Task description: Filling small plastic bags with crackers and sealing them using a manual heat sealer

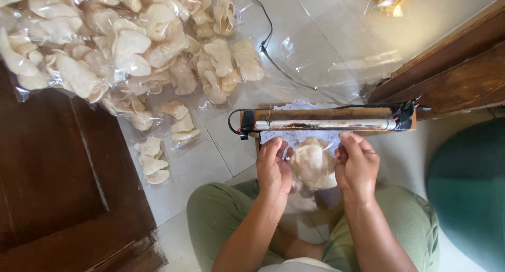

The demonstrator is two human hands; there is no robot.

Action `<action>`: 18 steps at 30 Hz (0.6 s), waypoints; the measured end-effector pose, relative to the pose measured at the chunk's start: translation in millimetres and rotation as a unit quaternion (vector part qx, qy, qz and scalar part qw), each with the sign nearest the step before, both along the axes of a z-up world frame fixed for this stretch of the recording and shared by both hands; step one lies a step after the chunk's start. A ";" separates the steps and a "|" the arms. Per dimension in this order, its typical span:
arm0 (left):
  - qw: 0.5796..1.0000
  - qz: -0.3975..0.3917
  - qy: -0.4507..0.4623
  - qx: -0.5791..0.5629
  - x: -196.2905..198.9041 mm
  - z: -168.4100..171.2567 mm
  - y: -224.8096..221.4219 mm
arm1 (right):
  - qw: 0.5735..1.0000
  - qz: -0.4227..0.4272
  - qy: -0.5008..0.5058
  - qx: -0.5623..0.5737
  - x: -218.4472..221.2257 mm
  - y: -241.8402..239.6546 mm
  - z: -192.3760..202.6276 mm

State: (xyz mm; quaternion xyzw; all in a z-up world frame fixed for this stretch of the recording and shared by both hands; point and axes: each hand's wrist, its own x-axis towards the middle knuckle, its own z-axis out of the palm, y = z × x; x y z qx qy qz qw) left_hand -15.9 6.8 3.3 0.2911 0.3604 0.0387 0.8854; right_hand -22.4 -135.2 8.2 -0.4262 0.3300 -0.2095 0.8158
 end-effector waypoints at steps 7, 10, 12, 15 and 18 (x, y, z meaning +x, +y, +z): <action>0.819 -0.145 -0.417 0.366 -52.6 34.0 44.5 | 0.751 0.157 -0.050 -0.639 -69.3 -17.9 55.1; 0.791 -0.128 -0.475 0.364 -79.3 75.3 37.5 | 0.687 0.255 -0.186 -0.655 -84.1 32.3 95.1; 0.808 -0.095 -0.453 0.365 -92.3 80.1 50.0 | 0.684 0.228 -0.176 -0.670 -89.9 17.7 86.3; 0.878 -0.046 -0.352 0.320 -98.4 68.2 92.9 | 0.698 0.204 -0.058 -0.684 -103.8 -36.1 33.1; 0.903 -0.184 -0.207 0.328 -89.1 65.2 131.9 | 0.700 0.282 0.131 -0.643 -144.8 -85.1 -10.7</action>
